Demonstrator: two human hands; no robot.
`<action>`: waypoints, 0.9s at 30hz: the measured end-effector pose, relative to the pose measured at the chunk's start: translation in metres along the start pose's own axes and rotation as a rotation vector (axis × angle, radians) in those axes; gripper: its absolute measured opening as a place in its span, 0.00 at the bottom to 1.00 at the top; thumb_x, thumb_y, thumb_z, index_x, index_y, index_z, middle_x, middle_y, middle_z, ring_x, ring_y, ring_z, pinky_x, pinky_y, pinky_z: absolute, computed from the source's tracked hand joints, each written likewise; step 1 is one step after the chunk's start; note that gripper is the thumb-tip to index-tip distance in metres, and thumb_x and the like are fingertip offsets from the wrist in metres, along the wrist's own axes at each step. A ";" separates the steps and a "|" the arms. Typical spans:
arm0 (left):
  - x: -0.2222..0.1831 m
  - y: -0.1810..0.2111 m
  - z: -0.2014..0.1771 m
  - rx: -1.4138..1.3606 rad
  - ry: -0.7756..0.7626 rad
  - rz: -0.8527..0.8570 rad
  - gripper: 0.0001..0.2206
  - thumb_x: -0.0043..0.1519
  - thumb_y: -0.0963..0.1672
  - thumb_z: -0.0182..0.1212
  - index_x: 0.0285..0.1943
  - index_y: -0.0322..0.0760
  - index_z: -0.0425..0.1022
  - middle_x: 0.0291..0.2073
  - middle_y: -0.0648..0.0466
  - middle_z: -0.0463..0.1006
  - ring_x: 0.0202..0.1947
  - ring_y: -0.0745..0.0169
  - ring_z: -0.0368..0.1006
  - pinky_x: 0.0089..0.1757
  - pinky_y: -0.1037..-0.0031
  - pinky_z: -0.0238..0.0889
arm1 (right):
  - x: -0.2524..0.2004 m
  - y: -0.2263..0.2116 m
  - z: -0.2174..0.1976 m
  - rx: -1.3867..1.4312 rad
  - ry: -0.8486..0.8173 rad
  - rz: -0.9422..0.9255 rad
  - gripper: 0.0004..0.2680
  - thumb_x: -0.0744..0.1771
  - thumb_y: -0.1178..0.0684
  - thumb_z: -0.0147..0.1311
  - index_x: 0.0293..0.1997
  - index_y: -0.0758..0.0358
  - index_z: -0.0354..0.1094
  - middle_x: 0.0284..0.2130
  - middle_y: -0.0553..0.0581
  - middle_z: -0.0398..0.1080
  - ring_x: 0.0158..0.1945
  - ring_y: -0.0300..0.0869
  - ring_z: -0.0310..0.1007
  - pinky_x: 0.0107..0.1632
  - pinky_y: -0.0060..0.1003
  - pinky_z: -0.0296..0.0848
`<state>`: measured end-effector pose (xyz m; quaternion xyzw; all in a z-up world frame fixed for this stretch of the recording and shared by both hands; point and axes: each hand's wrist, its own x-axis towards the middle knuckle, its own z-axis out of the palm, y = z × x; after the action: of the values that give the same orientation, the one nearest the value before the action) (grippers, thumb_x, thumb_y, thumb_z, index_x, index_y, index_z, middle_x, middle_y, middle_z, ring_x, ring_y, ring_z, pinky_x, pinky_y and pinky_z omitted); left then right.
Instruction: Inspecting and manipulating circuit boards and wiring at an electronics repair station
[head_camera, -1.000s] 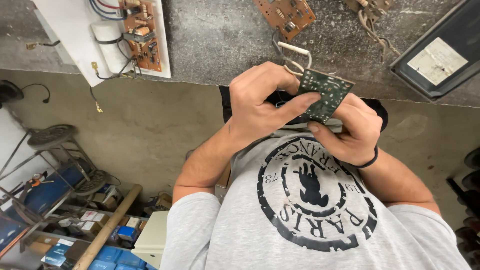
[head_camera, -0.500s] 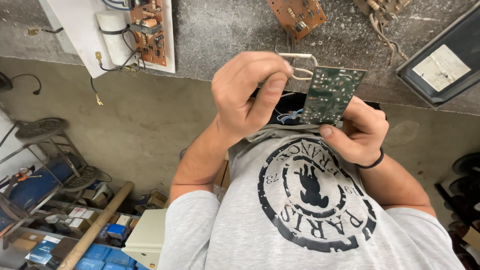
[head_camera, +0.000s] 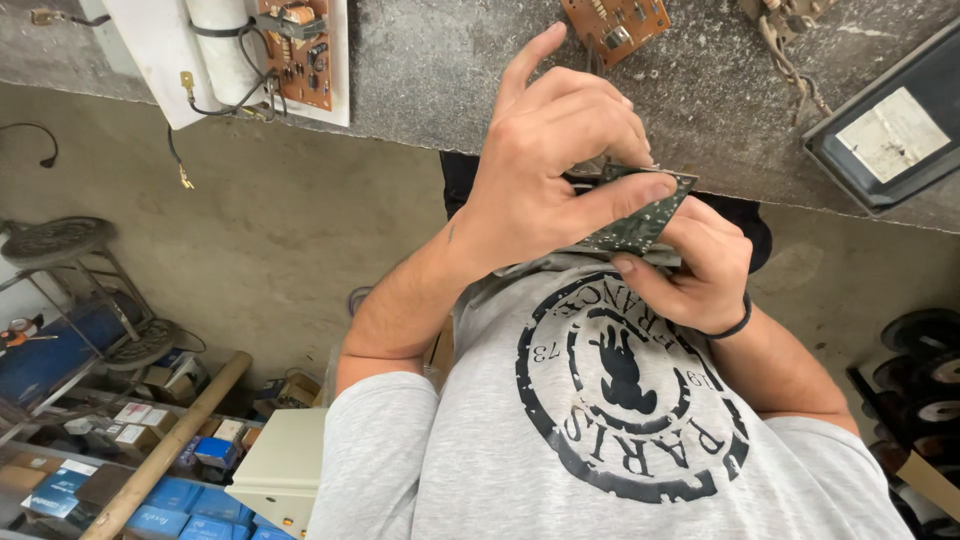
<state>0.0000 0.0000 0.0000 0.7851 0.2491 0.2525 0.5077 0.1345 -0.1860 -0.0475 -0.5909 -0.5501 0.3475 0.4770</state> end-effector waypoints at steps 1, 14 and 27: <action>-0.001 0.000 -0.001 0.000 0.000 -0.001 0.09 0.63 0.48 0.68 0.34 0.45 0.76 0.33 0.63 0.80 0.44 0.62 0.75 0.69 0.52 0.38 | -0.001 0.000 -0.001 0.001 -0.001 0.000 0.06 0.67 0.61 0.59 0.43 0.73 0.70 0.35 0.67 0.72 0.37 0.53 0.72 0.43 0.42 0.71; -0.005 0.006 -0.014 -0.117 -0.058 -0.130 0.07 0.67 0.44 0.55 0.39 0.42 0.78 0.36 0.61 0.82 0.43 0.64 0.77 0.70 0.52 0.43 | -0.012 0.003 -0.004 0.365 -0.034 0.124 0.10 0.65 0.55 0.58 0.43 0.76 0.69 0.33 0.62 0.72 0.34 0.46 0.70 0.41 0.37 0.68; -0.011 0.005 -0.015 -0.096 -0.043 -0.107 0.10 0.68 0.47 0.54 0.40 0.43 0.79 0.35 0.61 0.82 0.42 0.63 0.78 0.68 0.54 0.50 | -0.021 0.002 -0.003 0.452 0.014 0.140 0.11 0.66 0.54 0.58 0.47 0.74 0.68 0.37 0.62 0.74 0.38 0.45 0.74 0.47 0.37 0.73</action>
<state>-0.0168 0.0011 0.0084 0.7506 0.2675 0.2197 0.5628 0.1345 -0.2068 -0.0505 -0.5082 -0.4125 0.4899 0.5758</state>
